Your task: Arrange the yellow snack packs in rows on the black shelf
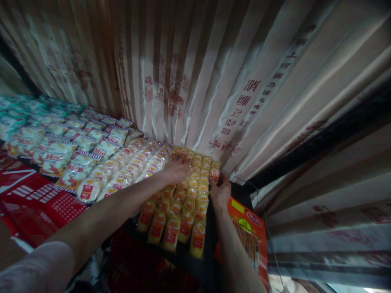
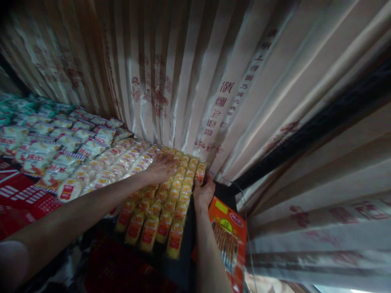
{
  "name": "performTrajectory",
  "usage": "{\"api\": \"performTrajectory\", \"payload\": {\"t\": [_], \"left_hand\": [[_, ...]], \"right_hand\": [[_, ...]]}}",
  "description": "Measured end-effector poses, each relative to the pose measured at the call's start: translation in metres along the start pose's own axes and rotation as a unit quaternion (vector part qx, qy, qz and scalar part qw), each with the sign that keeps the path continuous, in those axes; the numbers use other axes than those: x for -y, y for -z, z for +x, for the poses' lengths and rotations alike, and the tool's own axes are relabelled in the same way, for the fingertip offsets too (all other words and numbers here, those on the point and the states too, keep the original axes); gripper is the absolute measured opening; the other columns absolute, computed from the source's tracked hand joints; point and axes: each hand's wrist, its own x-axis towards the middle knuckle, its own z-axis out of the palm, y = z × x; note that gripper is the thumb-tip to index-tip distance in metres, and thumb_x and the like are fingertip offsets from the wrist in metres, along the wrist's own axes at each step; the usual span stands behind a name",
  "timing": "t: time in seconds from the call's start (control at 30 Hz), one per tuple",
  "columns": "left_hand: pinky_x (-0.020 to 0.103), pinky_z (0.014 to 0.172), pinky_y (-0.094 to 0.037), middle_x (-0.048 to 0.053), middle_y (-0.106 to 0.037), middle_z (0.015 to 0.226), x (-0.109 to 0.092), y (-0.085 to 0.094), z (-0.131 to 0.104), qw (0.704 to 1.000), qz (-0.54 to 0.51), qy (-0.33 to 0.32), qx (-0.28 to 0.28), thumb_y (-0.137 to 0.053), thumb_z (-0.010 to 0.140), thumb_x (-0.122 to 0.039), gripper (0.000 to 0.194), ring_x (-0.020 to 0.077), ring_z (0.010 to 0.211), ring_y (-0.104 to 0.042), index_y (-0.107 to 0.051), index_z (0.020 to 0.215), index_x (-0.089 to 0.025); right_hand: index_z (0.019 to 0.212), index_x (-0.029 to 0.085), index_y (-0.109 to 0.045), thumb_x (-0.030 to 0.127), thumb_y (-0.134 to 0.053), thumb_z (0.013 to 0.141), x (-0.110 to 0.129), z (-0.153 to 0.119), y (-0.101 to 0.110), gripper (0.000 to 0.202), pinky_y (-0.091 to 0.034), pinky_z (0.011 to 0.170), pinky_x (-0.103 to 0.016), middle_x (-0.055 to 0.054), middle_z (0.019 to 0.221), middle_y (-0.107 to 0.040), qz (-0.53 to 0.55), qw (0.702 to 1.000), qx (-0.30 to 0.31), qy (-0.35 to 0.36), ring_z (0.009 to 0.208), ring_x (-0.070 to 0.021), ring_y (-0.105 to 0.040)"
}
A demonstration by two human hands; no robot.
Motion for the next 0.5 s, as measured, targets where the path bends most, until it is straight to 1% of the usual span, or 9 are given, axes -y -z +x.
{"api": "performTrajectory", "payload": {"t": [0.07, 0.17, 0.23, 0.33, 0.43, 0.5], "left_hand": [[0.051, 0.113, -0.020, 0.013, -0.035, 0.150, -0.0009, -0.0004, -0.0005, 1.000, -0.001, 0.005, 0.002, -0.028, 0.097, -0.043, 0.052, 0.0308, 0.139, -0.028, -0.039, 0.142, -0.020], [0.051, 0.113, -0.021, 0.013, -0.034, 0.150, -0.0011, -0.0017, -0.0010, 1.000, -0.004, 0.005, -0.004, -0.030, 0.097, -0.042, 0.051, 0.0303, 0.138, -0.031, -0.039, 0.142, -0.019], [0.051, 0.113, -0.021, 0.013, -0.036, 0.149, -0.0003, -0.0023, -0.0010, 1.000, -0.006, -0.001, -0.013, -0.031, 0.097, -0.041, 0.051, 0.0301, 0.137, -0.033, -0.039, 0.142, -0.019], [0.051, 0.113, -0.022, 0.013, -0.038, 0.147, 0.0021, -0.0032, -0.0004, 1.000, -0.003, -0.006, -0.023, -0.032, 0.097, -0.041, 0.050, 0.0305, 0.137, -0.031, -0.041, 0.141, -0.019], [0.050, 0.113, -0.023, 0.011, -0.040, 0.146, 0.0040, -0.0039, 0.0002, 0.999, 0.004, -0.010, -0.037, -0.033, 0.096, -0.042, 0.048, 0.0297, 0.137, -0.032, -0.043, 0.139, -0.020], [0.049, 0.113, -0.024, 0.010, -0.040, 0.146, 0.0045, -0.0036, 0.0005, 0.999, 0.005, -0.010, -0.043, -0.033, 0.096, -0.043, 0.048, 0.0295, 0.136, -0.033, -0.044, 0.138, -0.021]], "right_hand": [[0.118, 0.010, -0.059, 0.048, -0.053, 0.075, -0.0014, -0.0014, -0.0014, 0.058, -0.044, 0.090, -0.044, -0.016, 0.106, -0.066, 0.004, 1.000, 0.003, -0.001, 0.099, -0.0280, -0.059], [0.117, 0.009, -0.060, 0.050, -0.052, 0.076, -0.0033, -0.0038, -0.0022, 0.059, -0.045, 0.088, -0.044, -0.017, 0.105, -0.067, 0.005, 1.000, 0.006, -0.003, 0.097, -0.0282, -0.060], [0.117, 0.008, -0.060, 0.051, -0.052, 0.077, -0.0039, -0.0048, -0.0015, 0.059, -0.045, 0.089, -0.044, -0.018, 0.105, -0.067, 0.003, 1.000, 0.005, 0.002, 0.098, -0.0282, -0.060], [0.117, 0.009, -0.061, 0.052, -0.052, 0.077, -0.0035, -0.0061, 0.0013, 0.060, -0.043, 0.091, -0.045, -0.018, 0.109, -0.066, -0.004, 1.000, -0.001, 0.013, 0.101, -0.0286, -0.059], [0.118, 0.009, -0.060, 0.054, -0.051, 0.078, -0.0016, -0.0083, 0.0047, 0.061, -0.042, 0.094, -0.046, -0.019, 0.113, -0.065, -0.018, 0.999, -0.017, 0.035, 0.106, -0.0297, -0.058], [0.120, 0.008, -0.059, 0.056, -0.049, 0.080, 0.0004, -0.0099, 0.0063, 0.063, -0.042, 0.095, -0.047, -0.020, 0.114, -0.064, -0.020, 0.997, -0.023, 0.066, 0.108, -0.0300, -0.058]]}}
